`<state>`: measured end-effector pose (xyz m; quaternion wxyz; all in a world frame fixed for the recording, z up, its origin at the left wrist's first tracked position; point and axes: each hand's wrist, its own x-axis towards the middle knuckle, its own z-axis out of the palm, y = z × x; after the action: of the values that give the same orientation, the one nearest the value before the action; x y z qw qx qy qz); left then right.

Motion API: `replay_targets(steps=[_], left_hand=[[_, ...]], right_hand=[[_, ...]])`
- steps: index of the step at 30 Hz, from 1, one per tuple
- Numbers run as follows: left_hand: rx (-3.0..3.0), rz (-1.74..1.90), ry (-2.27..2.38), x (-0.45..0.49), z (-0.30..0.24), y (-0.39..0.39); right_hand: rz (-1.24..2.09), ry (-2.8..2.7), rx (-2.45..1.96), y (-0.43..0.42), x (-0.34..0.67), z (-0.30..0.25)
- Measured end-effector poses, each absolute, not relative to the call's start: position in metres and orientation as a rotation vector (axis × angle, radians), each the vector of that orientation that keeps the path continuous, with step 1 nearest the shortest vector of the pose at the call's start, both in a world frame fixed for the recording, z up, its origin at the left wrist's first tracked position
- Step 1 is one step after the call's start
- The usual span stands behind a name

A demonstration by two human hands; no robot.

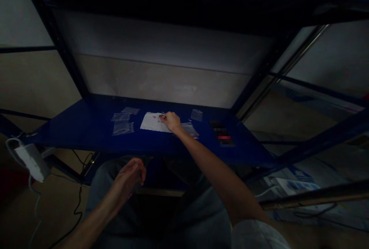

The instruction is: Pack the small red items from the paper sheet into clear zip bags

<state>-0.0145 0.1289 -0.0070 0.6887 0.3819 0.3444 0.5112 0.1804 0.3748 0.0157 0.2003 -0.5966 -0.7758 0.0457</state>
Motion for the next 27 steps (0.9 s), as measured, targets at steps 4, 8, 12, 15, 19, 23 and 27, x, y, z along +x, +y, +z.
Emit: replay_targets(steps=[4,8,12,15,19,23,27], left_hand=[[0.933,1.101,0.845,-0.012,-0.009,0.129],[1.066,1.047,0.971,-0.012,-0.005,0.130],[1.312,1.055,1.113,-0.013,-0.006,0.134],[1.413,1.088,1.170,-0.012,-0.012,0.136],[1.512,1.107,1.156,-0.011,-0.019,0.132],[1.492,1.078,1.106,-0.009,-0.019,0.128],[1.407,1.078,1.100,-0.011,-0.014,0.130]], right_hand=[[0.033,-2.283,-1.588,0.372,0.176,0.024],[0.122,-2.213,-1.454,0.355,0.170,0.042],[0.472,-2.092,-1.081,0.286,0.157,0.054],[0.564,-2.298,-0.882,0.214,0.145,0.052],[0.290,-2.685,-0.799,0.157,0.139,0.040],[0.194,-2.772,-0.859,0.152,0.142,0.038],[0.145,-2.651,-0.891,0.181,0.153,0.047]])
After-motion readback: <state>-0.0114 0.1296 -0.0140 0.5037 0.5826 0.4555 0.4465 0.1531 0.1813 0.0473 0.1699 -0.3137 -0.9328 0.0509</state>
